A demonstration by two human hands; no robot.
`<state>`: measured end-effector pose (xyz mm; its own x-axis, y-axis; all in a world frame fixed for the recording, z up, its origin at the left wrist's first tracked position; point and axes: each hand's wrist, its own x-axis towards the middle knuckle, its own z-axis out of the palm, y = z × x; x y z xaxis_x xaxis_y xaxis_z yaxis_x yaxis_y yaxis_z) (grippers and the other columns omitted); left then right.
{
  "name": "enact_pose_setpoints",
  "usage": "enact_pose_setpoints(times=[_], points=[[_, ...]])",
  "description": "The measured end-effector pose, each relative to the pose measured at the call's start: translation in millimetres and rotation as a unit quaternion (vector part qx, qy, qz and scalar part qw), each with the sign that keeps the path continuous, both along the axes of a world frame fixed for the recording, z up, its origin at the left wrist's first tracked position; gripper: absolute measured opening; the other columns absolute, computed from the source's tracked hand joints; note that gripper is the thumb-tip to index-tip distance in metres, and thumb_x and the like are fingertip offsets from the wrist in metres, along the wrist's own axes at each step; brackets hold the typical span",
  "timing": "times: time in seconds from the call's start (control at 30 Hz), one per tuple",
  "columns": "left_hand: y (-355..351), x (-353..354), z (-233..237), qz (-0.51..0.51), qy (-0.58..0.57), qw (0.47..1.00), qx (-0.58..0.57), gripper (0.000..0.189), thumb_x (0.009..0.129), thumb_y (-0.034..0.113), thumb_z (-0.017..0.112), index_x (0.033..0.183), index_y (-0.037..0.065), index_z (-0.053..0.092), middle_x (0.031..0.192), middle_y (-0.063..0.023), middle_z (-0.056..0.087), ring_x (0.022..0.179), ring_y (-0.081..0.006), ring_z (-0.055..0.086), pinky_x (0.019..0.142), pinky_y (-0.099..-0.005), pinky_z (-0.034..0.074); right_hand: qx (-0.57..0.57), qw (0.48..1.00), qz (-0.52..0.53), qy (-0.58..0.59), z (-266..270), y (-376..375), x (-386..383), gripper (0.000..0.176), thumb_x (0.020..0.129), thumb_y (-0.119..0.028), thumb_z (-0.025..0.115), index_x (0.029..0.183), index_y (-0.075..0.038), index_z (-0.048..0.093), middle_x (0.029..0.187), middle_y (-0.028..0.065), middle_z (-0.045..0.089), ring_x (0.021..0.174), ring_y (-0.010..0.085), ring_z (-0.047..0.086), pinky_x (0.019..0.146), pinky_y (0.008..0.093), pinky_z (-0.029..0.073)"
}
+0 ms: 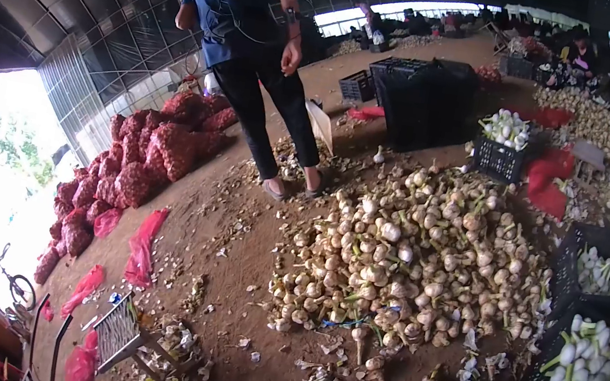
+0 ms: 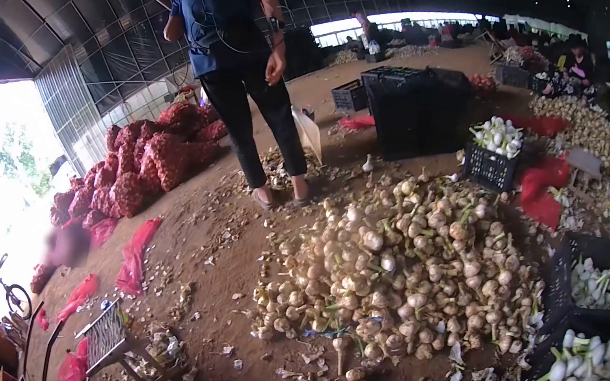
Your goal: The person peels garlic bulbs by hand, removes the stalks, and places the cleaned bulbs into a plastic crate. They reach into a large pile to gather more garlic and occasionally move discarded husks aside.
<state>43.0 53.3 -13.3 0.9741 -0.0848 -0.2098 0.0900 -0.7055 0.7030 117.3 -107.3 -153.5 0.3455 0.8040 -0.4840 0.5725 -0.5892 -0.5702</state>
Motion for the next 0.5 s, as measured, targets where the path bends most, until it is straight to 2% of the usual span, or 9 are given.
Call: enact_pose_setpoints(times=[0.07,0.13,0.17,0.2,0.27,0.3,0.33,0.4,0.5], points=[[-10,1,-4,0.061,0.002,0.997,0.057,0.043,0.076,0.039,0.058,0.115,0.019,0.053,0.11,-0.0154,0.056,0.091,-0.037,0.058,0.076,-0.0435,0.048,-0.052,0.99,-0.022,-0.128,51,-2,9,0.037,0.068,-0.04,0.062,0.093,-0.013,0.064,0.093,0.0151,0.064,0.086,0.0303,0.062,0.075,0.0401,0.049],[-11,4,4,0.087,0.033,0.995,0.04,0.053,0.075,0.042,0.06,0.121,0.021,0.046,0.111,-0.0207,0.053,0.092,-0.0396,0.057,0.077,-0.0448,0.048,0.015,0.981,-0.085,-0.172,85,7,11,0.042,0.07,-0.031,0.06,0.109,-0.018,0.056,0.086,0.0102,0.065,0.073,0.0314,0.063,0.063,0.0419,0.049],[-11,6,-15,0.115,0.028,0.993,-0.006,0.064,0.073,0.044,0.063,0.128,0.022,0.039,0.111,-0.0243,0.052,0.094,-0.0402,0.057,0.079,-0.0439,0.048,0.074,0.972,-0.126,-0.186,112,9,7,0.038,0.073,-0.03,0.058,0.109,-0.017,0.053,0.088,0.0102,0.064,0.073,0.0328,0.062,0.063,0.0433,0.049],[-7,4,0,0.14,0.028,0.987,-0.071,0.071,0.071,0.047,0.066,0.13,0.018,0.039,0.111,-0.0252,0.052,0.095,-0.0393,0.057,0.082,-0.0406,0.047,0.133,0.957,-0.165,-0.198,139,10,0,0.035,0.076,-0.029,0.056,0.109,-0.017,0.051,0.09,0.0102,0.064,0.073,0.0342,0.062,0.063,0.0448,0.048],[-4,9,-21,0.159,-0.018,0.973,-0.165,0.077,0.071,0.045,0.069,0.132,0.009,0.037,0.114,-0.0231,0.053,0.097,-0.0334,0.058,0.083,-0.0364,0.046,0.151,0.938,-0.166,-0.266,176,13,-7,0.039,0.071,-0.022,0.061,0.109,-0.018,0.051,0.088,0.0091,0.063,0.072,0.0324,0.061,0.06,0.0416,0.049],[-8,11,-10,0.197,-0.026,0.925,-0.324,0.076,0.074,0.037,0.071,0.132,0.002,0.035,0.115,-0.0178,0.055,0.096,-0.0249,0.058,0.083,-0.0319,0.046,0.193,0.925,-0.173,-0.277,192,13,-11,0.048,0.065,-0.013,0.064,0.111,-0.019,0.051,0.087,0.0076,0.063,0.074,0.031,0.062,0.06,0.0405,0.049],[-5,8,1,0.203,0.037,0.888,-0.411,0.074,0.076,0.028,0.072,0.132,-0.001,0.035,0.113,-0.012,0.057,0.094,-0.0178,0.057,0.078,-0.029,0.048,0.192,0.924,-0.178,-0.28,193,11,-13,0.048,0.065,-0.013,0.064,0.111,-0.019,0.051,0.087,0.0076,0.063,0.074,0.031,0.062,0.06,0.0405,0.049],[-7,5,29,0.226,0.113,0.843,-0.475,0.066,0.077,0.018,0.071,0.131,0.001,0.038,0.107,-0.0084,0.058,0.09,-0.0138,0.057,0.072,-0.0266,0.049,0.27,0.881,-0.229,-0.315,195,5,-15,0.054,0.06,-0.012,0.069,0.111,-0.017,0.054,0.089,0.0094,0.064,0.076,0.0295,0.062,0.061,0.0401,0.049],[-12,7,28,0.177,0.069,0.796,-0.574,0.061,0.078,0.009,0.069,0.13,-0.001,0.038,0.105,-0.0079,0.059,0.087,-0.0124,0.058,0.069,-0.0254,0.05,0.342,0.859,-0.262,-0.279,204,-7,-18,0.048,0.061,-0.006,0.064,0.107,-0.014,0.057,0.091,0.0096,0.063,0.078,0.0278,0.062,0.067,0.0369,0.05]])
